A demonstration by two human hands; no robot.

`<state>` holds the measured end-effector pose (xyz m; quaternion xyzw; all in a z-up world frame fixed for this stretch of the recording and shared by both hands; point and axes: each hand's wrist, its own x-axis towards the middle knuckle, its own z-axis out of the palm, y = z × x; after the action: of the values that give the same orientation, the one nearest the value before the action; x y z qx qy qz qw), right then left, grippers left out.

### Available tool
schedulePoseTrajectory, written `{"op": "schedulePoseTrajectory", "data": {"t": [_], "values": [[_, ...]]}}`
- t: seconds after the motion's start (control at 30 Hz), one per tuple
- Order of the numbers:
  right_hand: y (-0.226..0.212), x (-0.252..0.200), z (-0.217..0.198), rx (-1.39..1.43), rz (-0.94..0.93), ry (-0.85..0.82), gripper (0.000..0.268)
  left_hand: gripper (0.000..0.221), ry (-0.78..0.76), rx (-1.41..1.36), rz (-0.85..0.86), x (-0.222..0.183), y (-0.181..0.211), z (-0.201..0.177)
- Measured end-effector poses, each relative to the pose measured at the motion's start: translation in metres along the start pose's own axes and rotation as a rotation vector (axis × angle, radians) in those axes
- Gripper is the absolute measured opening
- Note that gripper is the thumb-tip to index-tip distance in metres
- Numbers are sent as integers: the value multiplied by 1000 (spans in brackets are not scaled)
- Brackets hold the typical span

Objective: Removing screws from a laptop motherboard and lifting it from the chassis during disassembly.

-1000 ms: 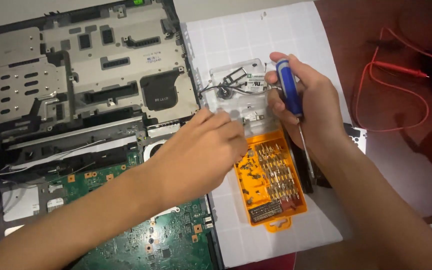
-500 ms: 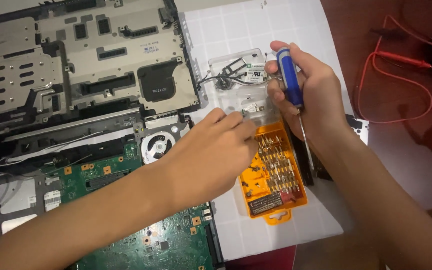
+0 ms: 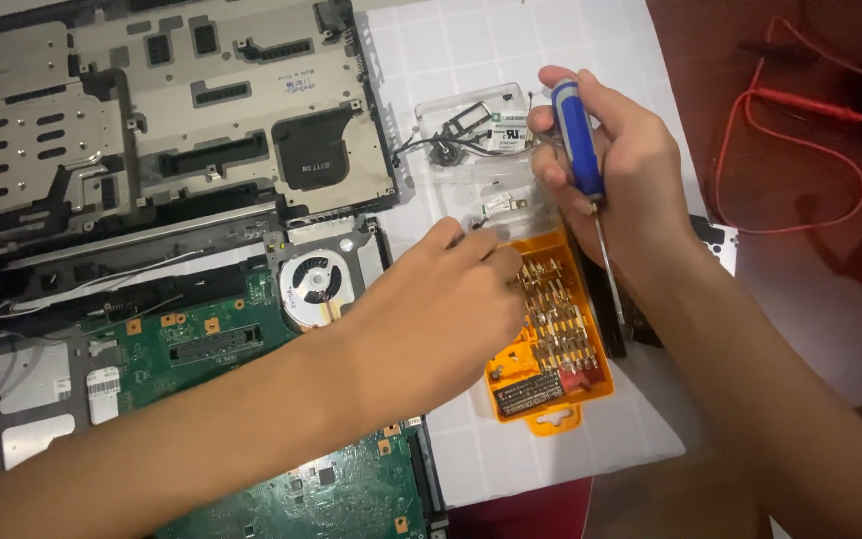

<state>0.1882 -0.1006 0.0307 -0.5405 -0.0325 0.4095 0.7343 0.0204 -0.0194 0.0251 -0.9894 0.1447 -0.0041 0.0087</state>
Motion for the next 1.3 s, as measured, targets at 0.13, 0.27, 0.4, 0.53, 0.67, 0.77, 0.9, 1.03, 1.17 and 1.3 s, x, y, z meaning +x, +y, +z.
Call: {"op": "schedulePoseTrajectory", "data": {"t": [0.13,0.27,0.4,0.53,0.67,0.77,0.9,1.03,1.17,1.3], "values": [[2,3,-4,36,-6,-38,31,22,45,52,-9,1,2,0],[0,3,-3,9,-3,-12,30,17,57,86,-30,-1,2,2],[0,5,-3,23,-10,-3,32,12,50,-13,-45,-1,4,4],[0,5,-3,10,24,13,31,12,85,32,-65,-1,4,5],[0,4,-2,-7,15,10,32,18,80,-12,-110,-3,-1,-1],[0,4,-4,-12,6,-13,31,23,-49,-53,-71,-6,-2,-7],[1,3,-3,-3,-7,-19,32,23,-113,-56,-2,-2,-5,-9],[0,1,0,12,-1,6,31,26,-68,-77,237,7,-12,-3],[1,3,0,22,-11,5,30,36,202,-67,270,23,-1,20],[2,0,-1,17,-18,-24,31,40,-98,14,317,31,9,6]]}}
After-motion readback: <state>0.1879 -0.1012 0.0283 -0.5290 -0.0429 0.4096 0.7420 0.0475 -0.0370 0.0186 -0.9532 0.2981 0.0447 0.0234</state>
